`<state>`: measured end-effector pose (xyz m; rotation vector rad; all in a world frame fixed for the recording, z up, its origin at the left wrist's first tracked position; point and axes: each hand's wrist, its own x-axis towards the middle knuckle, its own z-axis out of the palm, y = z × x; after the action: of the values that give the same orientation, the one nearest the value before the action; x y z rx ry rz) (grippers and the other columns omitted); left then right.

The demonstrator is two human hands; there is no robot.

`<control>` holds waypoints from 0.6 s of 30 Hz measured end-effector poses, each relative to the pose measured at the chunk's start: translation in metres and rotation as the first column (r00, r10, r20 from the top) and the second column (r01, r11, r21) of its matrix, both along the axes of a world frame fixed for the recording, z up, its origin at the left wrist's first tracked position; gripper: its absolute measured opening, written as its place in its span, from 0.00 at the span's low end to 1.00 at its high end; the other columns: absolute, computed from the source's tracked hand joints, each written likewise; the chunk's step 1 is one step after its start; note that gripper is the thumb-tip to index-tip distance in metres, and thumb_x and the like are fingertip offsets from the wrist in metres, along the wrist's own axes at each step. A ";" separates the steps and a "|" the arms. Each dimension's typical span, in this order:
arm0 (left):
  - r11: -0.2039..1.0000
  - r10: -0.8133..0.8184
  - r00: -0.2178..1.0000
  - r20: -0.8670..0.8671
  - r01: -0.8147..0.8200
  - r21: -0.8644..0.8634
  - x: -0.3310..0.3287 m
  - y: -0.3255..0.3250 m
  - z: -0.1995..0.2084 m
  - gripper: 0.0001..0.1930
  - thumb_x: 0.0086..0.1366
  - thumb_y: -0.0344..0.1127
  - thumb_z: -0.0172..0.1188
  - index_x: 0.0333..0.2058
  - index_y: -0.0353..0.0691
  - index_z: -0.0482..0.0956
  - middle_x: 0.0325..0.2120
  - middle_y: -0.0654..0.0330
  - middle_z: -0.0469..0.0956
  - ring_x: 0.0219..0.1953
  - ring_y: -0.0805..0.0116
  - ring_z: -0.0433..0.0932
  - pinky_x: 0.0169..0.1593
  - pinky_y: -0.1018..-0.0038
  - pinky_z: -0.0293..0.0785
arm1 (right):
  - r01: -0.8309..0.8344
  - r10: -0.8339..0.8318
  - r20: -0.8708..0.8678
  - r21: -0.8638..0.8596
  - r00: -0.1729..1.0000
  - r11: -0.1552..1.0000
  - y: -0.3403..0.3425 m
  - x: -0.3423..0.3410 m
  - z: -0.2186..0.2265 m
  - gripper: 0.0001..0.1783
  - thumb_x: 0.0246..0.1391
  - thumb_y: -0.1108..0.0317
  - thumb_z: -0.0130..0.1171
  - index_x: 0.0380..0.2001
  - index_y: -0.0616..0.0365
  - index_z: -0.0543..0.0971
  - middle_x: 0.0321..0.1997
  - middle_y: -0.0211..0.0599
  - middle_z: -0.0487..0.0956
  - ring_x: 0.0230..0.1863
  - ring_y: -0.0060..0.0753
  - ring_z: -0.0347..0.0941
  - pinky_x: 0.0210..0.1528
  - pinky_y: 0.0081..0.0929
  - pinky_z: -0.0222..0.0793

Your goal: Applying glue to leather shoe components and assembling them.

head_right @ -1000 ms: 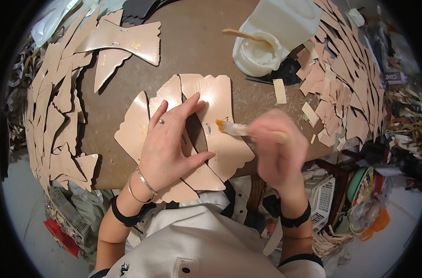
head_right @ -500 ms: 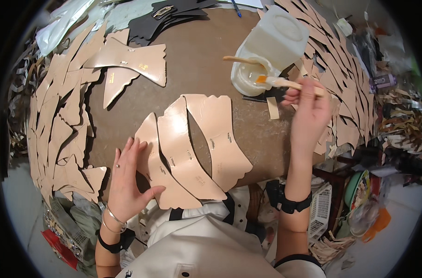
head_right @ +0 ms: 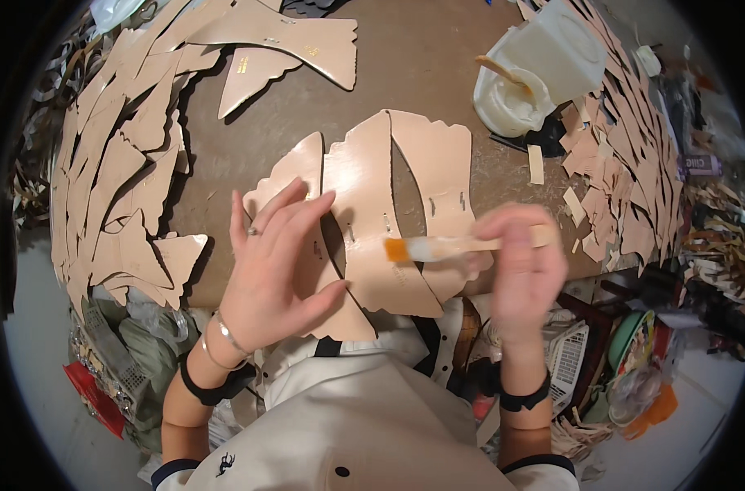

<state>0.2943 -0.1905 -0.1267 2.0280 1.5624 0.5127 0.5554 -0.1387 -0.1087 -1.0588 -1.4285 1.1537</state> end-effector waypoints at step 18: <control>0.993 0.098 0.982 0.161 -0.108 0.049 0.012 0.009 -0.019 0.56 0.43 0.38 0.76 0.71 0.46 0.54 0.55 0.62 0.77 0.63 0.62 0.69 0.73 0.46 0.35 | -0.150 -0.036 0.495 0.330 0.868 0.932 0.006 -0.014 -0.003 0.04 0.60 0.79 0.52 0.31 0.65 0.75 0.28 0.41 0.77 0.28 0.37 0.73 0.32 0.29 0.69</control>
<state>0.3058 -0.1816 -0.1452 1.9040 1.5777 0.7484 0.5419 -0.1327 -0.1120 -1.0937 -1.9979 0.6322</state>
